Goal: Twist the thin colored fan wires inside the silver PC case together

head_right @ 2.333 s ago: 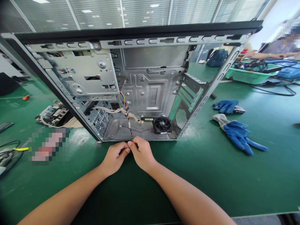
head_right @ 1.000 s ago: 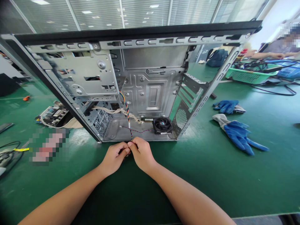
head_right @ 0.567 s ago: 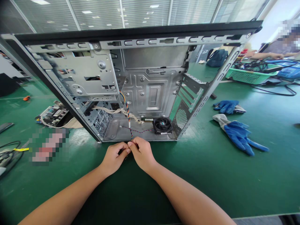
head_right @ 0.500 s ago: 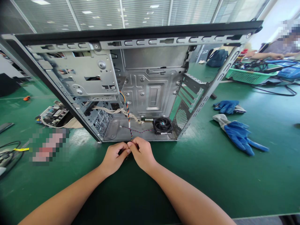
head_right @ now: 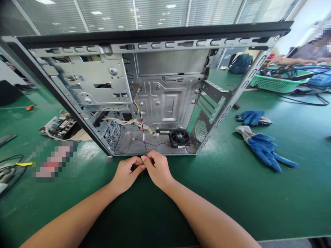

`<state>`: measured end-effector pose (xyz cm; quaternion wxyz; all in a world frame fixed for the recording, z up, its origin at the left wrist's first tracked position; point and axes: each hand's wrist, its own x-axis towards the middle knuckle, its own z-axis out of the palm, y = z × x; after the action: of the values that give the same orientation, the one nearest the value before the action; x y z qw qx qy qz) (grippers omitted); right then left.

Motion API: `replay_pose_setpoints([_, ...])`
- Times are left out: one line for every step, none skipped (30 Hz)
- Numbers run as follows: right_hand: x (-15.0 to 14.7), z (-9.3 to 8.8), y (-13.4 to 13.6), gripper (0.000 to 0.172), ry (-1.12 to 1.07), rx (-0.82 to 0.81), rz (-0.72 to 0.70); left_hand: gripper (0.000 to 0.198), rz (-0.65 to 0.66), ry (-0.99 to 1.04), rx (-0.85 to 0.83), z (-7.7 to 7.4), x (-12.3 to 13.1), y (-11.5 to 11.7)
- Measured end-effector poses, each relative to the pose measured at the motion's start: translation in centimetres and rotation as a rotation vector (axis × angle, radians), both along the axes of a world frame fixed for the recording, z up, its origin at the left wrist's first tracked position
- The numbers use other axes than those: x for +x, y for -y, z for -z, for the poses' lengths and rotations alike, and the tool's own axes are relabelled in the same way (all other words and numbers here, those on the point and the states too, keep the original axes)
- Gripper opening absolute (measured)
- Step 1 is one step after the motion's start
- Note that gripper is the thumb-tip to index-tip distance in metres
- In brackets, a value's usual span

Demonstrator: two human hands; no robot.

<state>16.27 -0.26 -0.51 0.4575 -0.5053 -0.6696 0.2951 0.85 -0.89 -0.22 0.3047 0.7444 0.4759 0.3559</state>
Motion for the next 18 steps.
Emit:
replay_pose_setpoints([0.00,-0.02,0.01,0.029,0.000,-0.001,-0.001,0.008,-0.001,-0.009,0.006,0.00,0.01,0.01])
replay_pose_setpoints([-0.01,-0.02,0.03,0.029,0.001,0.000,-0.002,0.009,0.000,-0.019,0.011,-0.01,0.01,0.01])
replay_pose_setpoints([-0.02,-0.02,0.05,0.029,0.003,0.002,-0.005,0.010,0.001,-0.029,0.013,-0.05,0.02,0.01])
replay_pose_setpoints([-0.02,-0.01,0.06,0.028,0.006,0.007,-0.007,0.012,0.002,-0.037,0.010,-0.09,0.02,0.01])
replay_pose_setpoints([-0.03,0.01,0.07,0.028,0.010,0.013,-0.007,0.013,0.005,-0.045,0.006,-0.15,0.02,0.01])
replay_pose_setpoints([-0.04,0.03,0.08,0.028,0.017,0.020,-0.006,0.014,0.008,-0.049,0.002,-0.21,0.01,0.01])
replay_pose_setpoints([-0.04,0.06,0.09,0.028,0.025,0.028,-0.006,0.015,0.011,-0.050,-0.003,-0.27,0.01,0.01])
replay_pose_setpoints([-0.04,0.08,0.09,0.028,0.033,0.036,-0.008,0.016,0.014,-0.049,-0.008,-0.33,0.00,0.00])
replay_pose_setpoints([-0.04,0.10,0.08,0.028,0.040,0.042,-0.012,0.017,0.018,-0.047,-0.012,-0.39,-0.02,-0.01])
replay_pose_setpoints([-0.04,0.13,0.07,0.028,0.046,0.049,-0.016,0.017,0.023,-0.045,-0.014,-0.44,-0.03,-0.03])
replay_pose_setpoints([-0.03,0.15,0.05,0.028,0.051,0.054,-0.021,0.017,0.028,-0.045,-0.017,-0.48,-0.05,-0.05])
replay_pose_setpoints([-0.02,0.17,0.04,0.027,0.055,0.058,-0.025,0.017,0.035,-0.045,-0.022,-0.50,-0.07,-0.07])
replay_pose_setpoints([-0.01,0.18,0.02,0.027,0.057,0.061,-0.028,0.018,0.042,-0.045,-0.025,-0.52,-0.08,-0.10])
replay_pose_setpoints([0.00,0.19,0.01,0.028,0.059,0.063,-0.030,0.018,0.047,-0.043,-0.028,-0.52,-0.09,-0.13])
replay_pose_setpoints([0.01,0.18,0.00,0.028,0.058,0.064,-0.031,0.018,0.053,-0.041,-0.032,-0.51,-0.09,-0.16])
replay_pose_setpoints([0.03,0.17,-0.01,0.028,0.056,0.063,-0.030,0.018,0.054,-0.037,-0.035,-0.49,-0.09,-0.17])
replay_pose_setpoints([0.03,0.14,-0.01,0.028,0.051,0.059,-0.030,0.018,0.055,-0.034,-0.038,-0.48,-0.08,-0.18])
replay_pose_setpoints([0.04,0.10,0.00,0.028,0.045,0.053,-0.028,0.018,0.052,-0.032,-0.037,-0.47,-0.07,-0.18])
